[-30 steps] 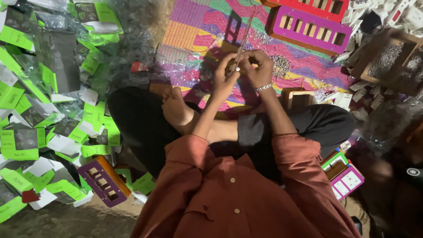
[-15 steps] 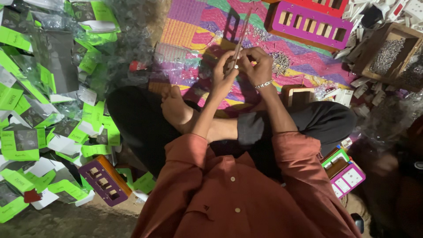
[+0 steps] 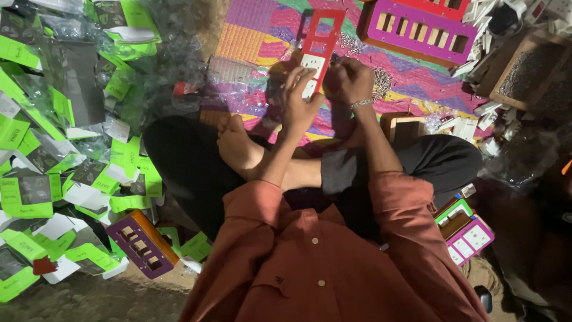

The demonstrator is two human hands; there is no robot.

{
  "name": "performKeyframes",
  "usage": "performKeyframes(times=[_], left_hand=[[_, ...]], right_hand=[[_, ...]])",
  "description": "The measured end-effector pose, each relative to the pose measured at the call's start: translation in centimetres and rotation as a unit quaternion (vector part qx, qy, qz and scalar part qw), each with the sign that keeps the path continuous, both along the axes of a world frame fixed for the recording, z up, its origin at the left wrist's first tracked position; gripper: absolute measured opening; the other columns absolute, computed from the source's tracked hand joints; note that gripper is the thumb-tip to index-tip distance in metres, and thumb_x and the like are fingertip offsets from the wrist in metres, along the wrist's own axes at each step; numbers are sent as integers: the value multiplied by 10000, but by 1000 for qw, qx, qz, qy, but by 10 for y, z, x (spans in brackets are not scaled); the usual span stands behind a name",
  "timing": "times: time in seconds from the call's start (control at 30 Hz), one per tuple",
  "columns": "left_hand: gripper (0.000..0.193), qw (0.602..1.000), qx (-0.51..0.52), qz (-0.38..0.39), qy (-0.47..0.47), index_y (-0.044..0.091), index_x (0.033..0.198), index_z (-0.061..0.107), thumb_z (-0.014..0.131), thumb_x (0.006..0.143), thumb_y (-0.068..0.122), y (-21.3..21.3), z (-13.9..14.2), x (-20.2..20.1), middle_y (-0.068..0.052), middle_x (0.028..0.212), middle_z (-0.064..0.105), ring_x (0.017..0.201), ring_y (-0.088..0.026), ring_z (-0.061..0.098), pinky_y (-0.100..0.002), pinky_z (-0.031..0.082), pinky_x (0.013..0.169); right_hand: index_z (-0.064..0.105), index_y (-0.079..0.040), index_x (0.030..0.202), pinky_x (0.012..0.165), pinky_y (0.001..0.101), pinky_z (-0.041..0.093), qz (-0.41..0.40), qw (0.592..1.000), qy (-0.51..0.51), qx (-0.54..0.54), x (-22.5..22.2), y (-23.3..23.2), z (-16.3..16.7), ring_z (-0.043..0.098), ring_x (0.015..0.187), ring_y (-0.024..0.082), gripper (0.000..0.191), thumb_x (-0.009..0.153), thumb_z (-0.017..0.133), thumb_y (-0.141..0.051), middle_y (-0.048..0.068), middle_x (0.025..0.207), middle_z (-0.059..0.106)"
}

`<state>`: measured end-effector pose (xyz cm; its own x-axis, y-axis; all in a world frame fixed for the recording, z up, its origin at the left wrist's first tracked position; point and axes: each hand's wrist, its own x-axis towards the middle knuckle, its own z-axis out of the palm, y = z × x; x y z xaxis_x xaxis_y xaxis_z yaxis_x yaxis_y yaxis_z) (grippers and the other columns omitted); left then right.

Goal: The person assembles a red multi-socket electrical board by inserting white socket modules into the frame and securing them with screws. They use a screwdriver to tighten the screws and place the finished unit aside.

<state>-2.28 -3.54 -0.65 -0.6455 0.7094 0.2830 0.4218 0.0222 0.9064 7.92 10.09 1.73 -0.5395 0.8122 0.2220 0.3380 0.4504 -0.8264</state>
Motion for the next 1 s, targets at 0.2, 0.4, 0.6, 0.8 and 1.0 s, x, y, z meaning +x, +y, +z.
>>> performKeyframes(times=[0.2, 0.4, 0.6, 0.8, 1.0], left_hand=[[556, 993, -11, 18, 118, 132, 1295, 688, 807, 755, 71, 0, 4, 2, -135, 1443, 522, 1298, -378, 582, -450, 539, 1041], [632, 963, -112, 12, 245, 230, 1310, 681, 855, 705, 176, -4, 14, 0, -71, 1461, 508, 1326, -400, 497, -568, 482, 1004], [658, 952, -173, -17, 254, 272, 1343, 650, 857, 722, 204, -7, 27, -1, -48, 1511, 464, 1395, -380, 431, -590, 446, 985], [619, 947, -169, -24, 273, 253, 1309, 659, 848, 723, 188, -7, 32, -5, -43, 1510, 455, 1395, -382, 411, -600, 433, 972], [628, 933, -186, -2, 307, 237, 1294, 665, 836, 693, 171, -9, 29, 1, -18, 1491, 466, 1353, -378, 435, -575, 426, 972]], right_hand=[[673, -48, 758, 523, 220, 407, 0, 904, 104, -415, -4, -16, 6, 551, 559, 41, 399, 1080, 607, -273, -10, 677, 658], [643, -55, 817, 524, 219, 403, -13, 889, 139, -437, -5, -28, 15, 510, 581, 31, 288, 1040, 670, -236, -56, 685, 590], [688, -54, 870, 597, 216, 461, 5, 879, 144, -454, -1, -25, 0, 529, 647, 23, 250, 1058, 635, -210, -61, 736, 603], [685, -42, 875, 578, 219, 419, 25, 888, 141, -438, 0, -23, -2, 527, 630, 30, 267, 1075, 628, -209, -19, 737, 657], [722, -8, 906, 598, 241, 536, -39, 978, 55, -198, -7, -27, 4, 686, 688, 62, 293, 984, 696, -289, 19, 764, 733]])
